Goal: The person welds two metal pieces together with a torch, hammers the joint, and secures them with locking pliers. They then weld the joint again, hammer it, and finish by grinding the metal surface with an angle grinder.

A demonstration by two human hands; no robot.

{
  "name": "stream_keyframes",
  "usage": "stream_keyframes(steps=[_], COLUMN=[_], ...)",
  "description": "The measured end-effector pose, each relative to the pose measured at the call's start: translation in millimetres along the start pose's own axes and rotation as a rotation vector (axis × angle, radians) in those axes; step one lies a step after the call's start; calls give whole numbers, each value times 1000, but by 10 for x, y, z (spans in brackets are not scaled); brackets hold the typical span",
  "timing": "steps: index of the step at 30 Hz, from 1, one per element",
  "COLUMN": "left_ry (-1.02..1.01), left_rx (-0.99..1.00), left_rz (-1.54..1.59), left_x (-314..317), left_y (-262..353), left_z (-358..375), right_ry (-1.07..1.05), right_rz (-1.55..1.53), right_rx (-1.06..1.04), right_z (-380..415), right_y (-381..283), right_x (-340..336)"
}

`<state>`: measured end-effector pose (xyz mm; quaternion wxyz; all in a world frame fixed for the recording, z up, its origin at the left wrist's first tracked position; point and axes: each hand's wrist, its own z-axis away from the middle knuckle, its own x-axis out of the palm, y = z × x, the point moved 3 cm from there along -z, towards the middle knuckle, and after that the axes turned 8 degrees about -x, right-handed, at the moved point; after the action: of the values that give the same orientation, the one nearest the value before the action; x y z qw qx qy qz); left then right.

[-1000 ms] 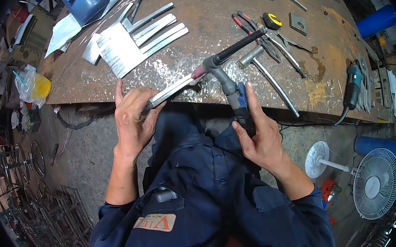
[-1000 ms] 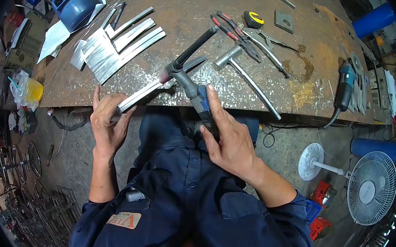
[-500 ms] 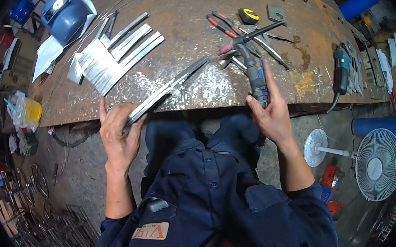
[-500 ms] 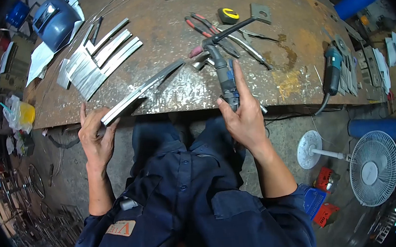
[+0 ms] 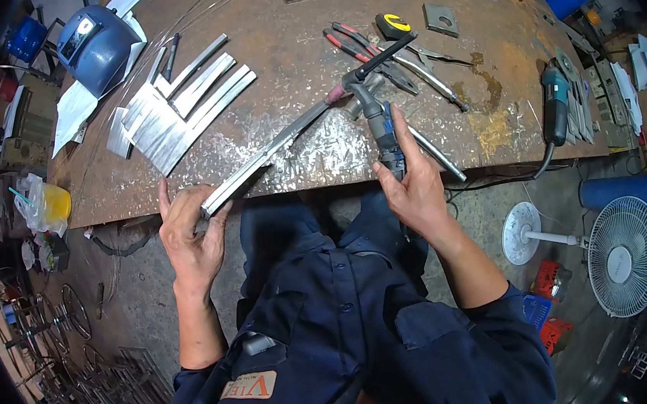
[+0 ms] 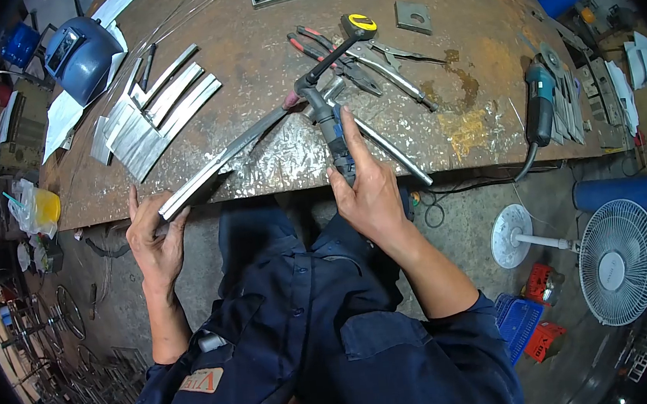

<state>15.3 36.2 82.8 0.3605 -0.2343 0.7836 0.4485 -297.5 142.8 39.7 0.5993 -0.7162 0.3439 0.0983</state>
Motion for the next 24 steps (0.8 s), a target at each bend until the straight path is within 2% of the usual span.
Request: stream_keyframes(steps=[4, 7, 9, 12, 24], left_ry=[-3, 0, -4, -7, -18], left_rx=[-4, 5, 1, -3, -5], left_rz=[9, 8, 6, 7, 4], left_x=[-4, -7, -10, -8, -3], left_y=[3, 10, 9, -12, -35], left_z=[-9, -15, -18, -20, -17], right_ry=[10, 44, 80, 6, -62], right_rz=[-14, 15, 153, 181, 263], right_rx=[-27, -150, -269, -165, -107], right_z=[0, -1, 0, 22, 45], right_y=[-14, 32, 18, 5, -75], right_x=[39, 84, 98, 110, 130])
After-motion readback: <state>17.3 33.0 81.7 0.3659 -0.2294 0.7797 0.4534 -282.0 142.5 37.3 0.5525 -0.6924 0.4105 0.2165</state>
